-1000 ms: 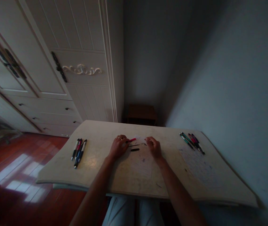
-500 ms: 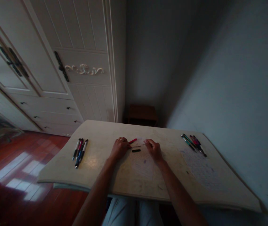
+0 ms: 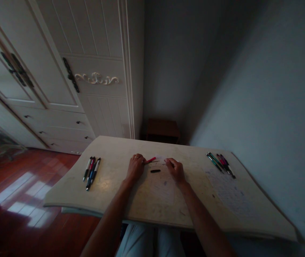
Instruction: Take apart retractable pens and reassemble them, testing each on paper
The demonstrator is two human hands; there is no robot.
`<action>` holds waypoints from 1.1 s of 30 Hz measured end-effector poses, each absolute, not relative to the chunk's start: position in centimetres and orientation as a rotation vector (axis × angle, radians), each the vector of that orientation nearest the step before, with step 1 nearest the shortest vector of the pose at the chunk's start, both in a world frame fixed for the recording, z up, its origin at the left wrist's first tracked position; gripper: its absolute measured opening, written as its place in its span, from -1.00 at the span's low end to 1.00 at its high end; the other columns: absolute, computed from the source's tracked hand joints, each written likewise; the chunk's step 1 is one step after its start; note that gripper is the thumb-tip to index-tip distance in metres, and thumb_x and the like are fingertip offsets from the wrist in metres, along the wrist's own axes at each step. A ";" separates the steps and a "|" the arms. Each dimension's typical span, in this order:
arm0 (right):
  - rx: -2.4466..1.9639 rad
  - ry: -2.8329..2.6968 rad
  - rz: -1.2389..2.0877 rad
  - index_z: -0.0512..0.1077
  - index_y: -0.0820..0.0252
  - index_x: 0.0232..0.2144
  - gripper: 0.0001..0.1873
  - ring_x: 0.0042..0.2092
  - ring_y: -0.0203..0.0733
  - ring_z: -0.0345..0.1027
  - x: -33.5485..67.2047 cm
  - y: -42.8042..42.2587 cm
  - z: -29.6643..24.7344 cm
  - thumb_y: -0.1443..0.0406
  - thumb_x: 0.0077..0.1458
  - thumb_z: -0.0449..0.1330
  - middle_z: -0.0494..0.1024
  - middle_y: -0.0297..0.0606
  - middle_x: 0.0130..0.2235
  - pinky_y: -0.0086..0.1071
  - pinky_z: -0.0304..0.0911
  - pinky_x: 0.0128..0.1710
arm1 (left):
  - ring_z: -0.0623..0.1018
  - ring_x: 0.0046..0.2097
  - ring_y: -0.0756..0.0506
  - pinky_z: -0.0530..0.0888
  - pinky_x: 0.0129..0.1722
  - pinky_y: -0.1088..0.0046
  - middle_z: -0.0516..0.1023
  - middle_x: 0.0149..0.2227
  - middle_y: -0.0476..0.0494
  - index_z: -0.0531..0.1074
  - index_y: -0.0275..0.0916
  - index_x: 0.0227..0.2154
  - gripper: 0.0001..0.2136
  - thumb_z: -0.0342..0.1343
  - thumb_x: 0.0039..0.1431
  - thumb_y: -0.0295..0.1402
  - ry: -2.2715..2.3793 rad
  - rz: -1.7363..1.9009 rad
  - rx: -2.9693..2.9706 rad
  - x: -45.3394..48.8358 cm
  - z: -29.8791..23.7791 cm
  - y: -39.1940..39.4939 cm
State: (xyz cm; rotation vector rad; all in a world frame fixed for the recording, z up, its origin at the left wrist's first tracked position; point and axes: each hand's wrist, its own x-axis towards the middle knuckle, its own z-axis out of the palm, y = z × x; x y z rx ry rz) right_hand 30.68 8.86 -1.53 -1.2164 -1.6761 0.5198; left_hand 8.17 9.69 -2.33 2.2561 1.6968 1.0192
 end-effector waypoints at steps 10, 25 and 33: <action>-1.078 -1.477 0.943 0.52 0.18 -0.25 -0.60 -0.39 -0.21 0.37 29.7 8.7 -0.8 0.04 -0.07 0.32 0.53 -0.27 -0.39 -0.38 0.29 -0.37 | 0.41 -0.21 -0.11 0.38 -0.16 0.33 0.46 -0.30 -0.16 0.43 -0.26 -0.39 -0.89 0.04 0.23 -0.42 1.401 1.395 2.153 10.3 -2.4 9.6; -0.868 -1.006 1.189 0.51 0.19 -0.46 -0.71 -0.49 -0.29 0.35 30.1 9.4 -0.6 0.13 -0.19 0.43 0.49 -0.35 -0.57 -0.39 0.25 -0.43 | 0.44 -0.10 -0.15 0.37 -0.08 0.26 0.52 -0.17 -0.23 0.54 -0.23 -0.21 -0.81 0.02 0.26 -0.42 1.433 1.227 2.256 10.3 -2.3 9.3; -0.849 -0.757 1.179 0.49 0.21 -0.50 -0.59 -0.54 -0.37 0.23 31.1 10.1 -0.9 0.06 -0.35 0.47 0.41 -0.40 -0.58 -0.46 0.12 -0.54 | 0.37 0.03 -0.22 0.31 -0.04 0.19 0.48 -0.03 -0.18 0.58 -0.16 -0.32 -0.89 0.14 0.17 -0.41 1.601 0.871 2.381 10.6 -2.7 9.2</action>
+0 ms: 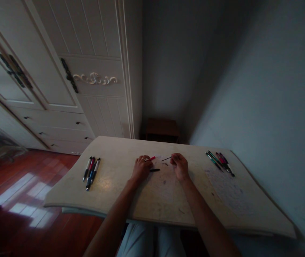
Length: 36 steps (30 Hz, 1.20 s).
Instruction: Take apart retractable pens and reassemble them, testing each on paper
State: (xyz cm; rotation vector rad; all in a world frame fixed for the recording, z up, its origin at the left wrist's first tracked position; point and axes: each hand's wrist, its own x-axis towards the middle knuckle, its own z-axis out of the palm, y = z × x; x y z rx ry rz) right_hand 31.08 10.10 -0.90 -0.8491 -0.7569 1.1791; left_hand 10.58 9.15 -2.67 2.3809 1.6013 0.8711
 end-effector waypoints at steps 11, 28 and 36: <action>-0.845 -0.797 1.174 0.47 0.19 -0.51 -0.62 -0.55 -0.38 0.18 30.9 10.0 -1.0 0.06 -0.29 0.45 0.35 -0.42 -0.60 -0.47 0.07 -0.54 | 0.38 -0.10 -0.18 0.28 -0.12 0.27 0.49 -0.23 -0.18 0.57 -0.17 -0.32 -0.90 0.16 0.18 -0.34 1.735 0.774 2.386 10.7 -2.1 8.9; -0.885 -0.812 1.148 0.46 0.18 -0.50 -0.60 -0.57 -0.36 0.16 31.2 10.0 -0.8 0.03 -0.28 0.43 0.35 -0.43 -0.61 -0.44 0.07 -0.55 | 0.45 -0.21 -0.13 0.36 -0.17 0.31 0.54 -0.30 -0.17 0.52 -0.20 -0.22 -0.84 0.04 0.25 -0.39 1.586 1.065 2.278 9.8 -1.9 8.4; -0.877 -0.782 1.178 0.47 0.20 -0.51 -0.59 -0.56 -0.41 0.17 30.9 10.0 -1.0 0.03 -0.29 0.45 0.36 -0.43 -0.59 -0.48 0.08 -0.56 | 0.43 -0.37 -0.05 0.39 -0.29 0.42 0.49 -0.40 -0.05 0.46 -0.22 -0.17 -0.79 0.08 0.11 -0.40 1.591 1.331 2.042 6.2 -1.2 7.0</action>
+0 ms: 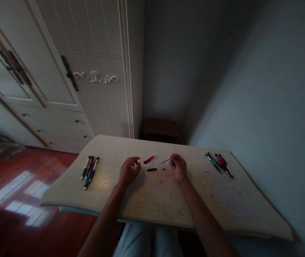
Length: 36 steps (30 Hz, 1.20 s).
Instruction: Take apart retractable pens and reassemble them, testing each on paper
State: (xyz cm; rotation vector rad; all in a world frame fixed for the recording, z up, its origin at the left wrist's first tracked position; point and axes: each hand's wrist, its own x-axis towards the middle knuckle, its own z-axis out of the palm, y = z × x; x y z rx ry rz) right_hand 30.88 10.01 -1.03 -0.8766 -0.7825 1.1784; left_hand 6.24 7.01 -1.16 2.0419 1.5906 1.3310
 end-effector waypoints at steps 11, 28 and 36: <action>-0.917 -0.797 1.205 0.46 0.20 -0.51 -0.59 -0.58 -0.40 0.16 30.3 10.0 -1.3 0.02 -0.26 0.43 0.37 -0.42 -0.59 -0.47 0.07 -0.60 | 0.54 -0.26 -0.08 0.43 -0.20 0.40 0.56 -0.27 -0.10 0.48 -0.15 -0.08 -0.74 0.12 0.15 -0.34 1.589 0.957 2.072 7.5 -2.1 7.5; -0.898 -0.799 1.192 0.45 0.20 -0.54 -0.59 -0.59 -0.40 0.15 30.4 9.9 -1.0 0.00 -0.23 0.42 0.34 -0.44 -0.62 -0.46 0.07 -0.59 | 0.59 -0.28 -0.06 0.51 -0.23 0.39 0.57 -0.33 -0.09 0.39 -0.24 -0.08 -0.67 0.19 0.08 -0.29 1.213 1.486 1.522 8.0 -1.3 7.3; -0.839 -0.769 1.216 0.51 0.20 -0.48 -0.61 -0.57 -0.38 0.21 30.4 10.0 -1.1 0.03 -0.25 0.43 0.45 -0.37 -0.54 -0.44 0.14 -0.59 | 0.62 -0.25 -0.13 0.53 -0.22 0.34 0.61 -0.36 -0.18 0.49 -0.32 -0.25 -0.68 0.31 -0.06 -0.25 0.892 1.393 0.909 10.8 -0.3 7.8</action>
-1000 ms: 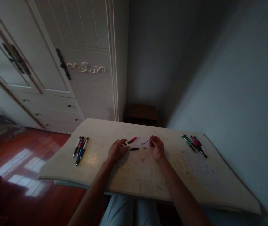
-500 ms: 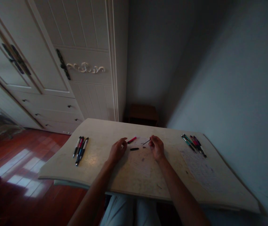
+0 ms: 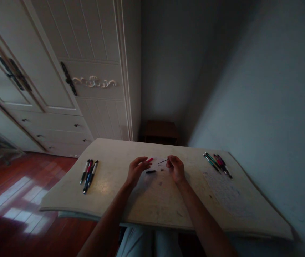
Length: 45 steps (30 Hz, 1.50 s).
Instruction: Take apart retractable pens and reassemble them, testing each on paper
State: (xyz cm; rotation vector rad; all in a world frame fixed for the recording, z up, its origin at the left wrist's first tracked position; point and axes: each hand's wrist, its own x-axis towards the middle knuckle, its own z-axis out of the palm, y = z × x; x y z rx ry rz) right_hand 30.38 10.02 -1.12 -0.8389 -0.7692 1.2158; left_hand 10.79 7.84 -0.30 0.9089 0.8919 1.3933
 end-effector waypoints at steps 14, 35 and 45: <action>-0.840 -0.780 1.259 0.60 0.15 -0.37 -0.65 -0.57 -0.38 0.29 30.4 9.4 -0.4 0.11 -0.23 0.45 0.61 -0.24 -0.39 -0.43 0.24 -0.57 | 0.52 -0.37 0.03 0.42 -0.45 0.54 0.47 -0.41 -0.03 0.43 -0.28 -0.35 -0.65 0.38 -0.12 -0.19 0.652 1.369 0.703 12.0 -0.9 11.6; -0.883 -0.793 1.153 0.60 0.18 -0.38 -0.67 -0.57 -0.38 0.30 30.9 9.2 -0.4 0.14 -0.24 0.46 0.60 -0.24 -0.42 -0.45 0.23 -0.57 | 0.46 -0.47 0.04 0.37 -0.50 0.54 0.57 -0.43 -0.10 0.58 -0.30 -0.42 -0.73 0.40 -0.23 -0.28 0.825 1.418 0.844 12.5 0.7 10.7; -0.888 -0.782 1.155 0.60 0.19 -0.41 -0.67 -0.56 -0.36 0.31 31.2 9.3 -0.5 0.14 -0.26 0.47 0.59 -0.25 -0.44 -0.44 0.23 -0.57 | 0.48 -0.41 0.00 0.41 -0.46 0.53 0.59 -0.40 -0.12 0.59 -0.28 -0.44 -0.77 0.39 -0.21 -0.28 0.821 1.404 0.922 12.5 0.8 10.4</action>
